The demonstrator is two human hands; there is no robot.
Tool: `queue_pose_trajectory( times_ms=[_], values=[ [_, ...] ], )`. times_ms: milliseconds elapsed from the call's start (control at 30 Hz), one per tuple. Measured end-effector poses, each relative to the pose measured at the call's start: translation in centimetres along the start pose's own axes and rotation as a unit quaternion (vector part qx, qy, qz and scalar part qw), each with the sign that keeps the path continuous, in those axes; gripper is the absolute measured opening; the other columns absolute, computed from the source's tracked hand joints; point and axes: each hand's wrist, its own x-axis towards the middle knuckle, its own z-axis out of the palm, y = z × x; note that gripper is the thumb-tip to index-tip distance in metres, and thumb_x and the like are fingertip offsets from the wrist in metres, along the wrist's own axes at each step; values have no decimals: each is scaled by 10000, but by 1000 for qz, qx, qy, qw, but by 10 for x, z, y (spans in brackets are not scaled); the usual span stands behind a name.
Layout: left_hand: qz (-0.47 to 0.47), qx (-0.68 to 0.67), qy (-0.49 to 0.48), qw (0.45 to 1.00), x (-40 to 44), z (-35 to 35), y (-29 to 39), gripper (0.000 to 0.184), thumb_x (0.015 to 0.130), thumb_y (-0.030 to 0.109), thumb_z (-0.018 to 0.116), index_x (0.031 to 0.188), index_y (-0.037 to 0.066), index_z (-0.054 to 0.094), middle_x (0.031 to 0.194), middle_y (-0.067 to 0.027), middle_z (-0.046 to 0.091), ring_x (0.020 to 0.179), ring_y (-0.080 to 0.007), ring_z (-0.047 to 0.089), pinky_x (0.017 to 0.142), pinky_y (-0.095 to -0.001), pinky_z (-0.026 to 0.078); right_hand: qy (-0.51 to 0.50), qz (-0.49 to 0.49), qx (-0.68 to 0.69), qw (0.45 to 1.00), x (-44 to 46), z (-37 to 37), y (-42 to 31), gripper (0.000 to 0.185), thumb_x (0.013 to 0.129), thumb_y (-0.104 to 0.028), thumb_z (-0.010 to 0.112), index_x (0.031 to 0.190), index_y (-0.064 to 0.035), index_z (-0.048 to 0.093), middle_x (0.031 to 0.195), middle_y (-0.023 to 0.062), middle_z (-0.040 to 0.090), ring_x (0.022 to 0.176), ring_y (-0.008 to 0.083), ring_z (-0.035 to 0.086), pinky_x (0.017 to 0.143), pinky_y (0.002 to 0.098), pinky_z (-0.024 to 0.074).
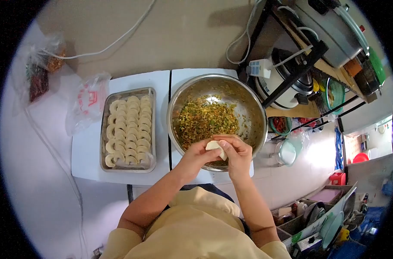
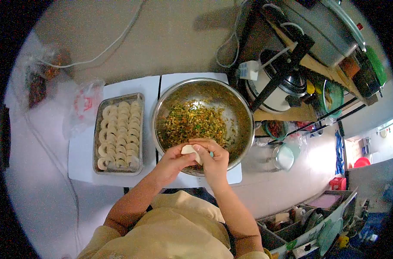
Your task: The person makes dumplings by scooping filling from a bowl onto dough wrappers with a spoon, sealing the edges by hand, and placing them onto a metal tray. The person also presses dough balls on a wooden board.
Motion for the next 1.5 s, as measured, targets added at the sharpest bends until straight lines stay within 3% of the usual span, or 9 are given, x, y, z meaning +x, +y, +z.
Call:
queue_pose_trajectory(
  times_ms=[100, 200, 300, 433, 533, 767, 933, 1367, 1500],
  values=[
    [-16, 114, -21, 993, -2, -1, 5, 269, 894, 114, 564, 1131, -12, 548, 990, -58, 625, 906, -132, 602, 827, -286, 493, 0, -54, -144, 988, -1, -3, 2, 169, 867, -98, 585, 897, 41, 676, 944, 106, 655, 857, 153, 578, 793, 266, 433],
    [-16, 142, -11, 990, -4, -4, 9, 265, 886, 129, 583, 1118, 2, 569, 951, -30, 628, 869, -99, 577, 775, -244, 463, -52, -30, -110, 992, 3, -10, -9, 241, 921, -157, 513, 875, 32, 656, 826, 115, 643, 796, 173, 559, 763, 291, 422],
    [13, 52, 19, 998, -5, 3, 17, 264, 889, 127, 577, 1115, -10, 567, 956, -40, 629, 849, -98, 577, 764, -239, 461, 17, -47, -57, 997, 3, -15, -8, 339, 955, -226, 452, 792, 29, 603, 729, 87, 586, 737, 168, 529, 735, 291, 417],
    [30, 16, 19, 999, -5, -3, 17, 258, 905, 106, 538, 1131, -18, 552, 1002, -79, 626, 885, -142, 597, 757, -259, 472, -72, 7, -139, 988, -6, -26, -9, 351, 954, -252, 443, 726, -9, 554, 702, 81, 528, 686, 201, 499, 687, 320, 403],
    [37, -30, -13, 999, -3, -8, 14, 266, 910, 107, 533, 1143, -21, 550, 1013, -81, 623, 908, -141, 589, 768, -263, 466, -99, -85, -248, 960, -8, -25, -13, 335, 950, -248, 433, 739, -24, 565, 690, 101, 522, 689, 255, 502, 678, 350, 391],
    [34, -39, -39, 998, -3, -8, 11, 314, 910, 119, 539, 1181, -41, 530, 1047, -90, 612, 921, -141, 583, 774, -263, 467, -104, -103, -236, 961, -10, -21, -26, 193, 890, -138, 494, 749, -29, 569, 698, 121, 527, 691, 296, 504, 693, 380, 367],
    [33, 31, -38, 998, -5, -6, 13, 328, 902, 127, 554, 1182, -42, 533, 1094, -98, 604, 924, -138, 583, 782, -262, 473, -98, -178, -363, 909, -12, -21, -40, 125, 837, -105, 537, 777, 1, 566, 716, 134, 544, 703, 324, 522, 681, 390, 375],
    [32, 55, -37, 997, -8, -1, 12, 262, 900, 115, 555, 1122, -22, 566, 1000, -81, 629, 860, -124, 597, 739, -251, 490, -87, -154, -259, 950, -19, -20, -27, 162, 865, -120, 548, 768, 8, 561, 713, 139, 543, 694, 331, 506, 690, 389, 379],
    [23, 67, -38, 997, -11, -1, 17, 248, 899, 122, 559, 1104, -16, 572, 944, -72, 639, 799, -117, 604, 706, -247, 498, -126, -93, -198, 968, -16, -31, -14, 177, 877, -116, 543, 748, 6, 542, 693, 128, 519, 663, 297, 479, 682, 374, 380]
  ],
)
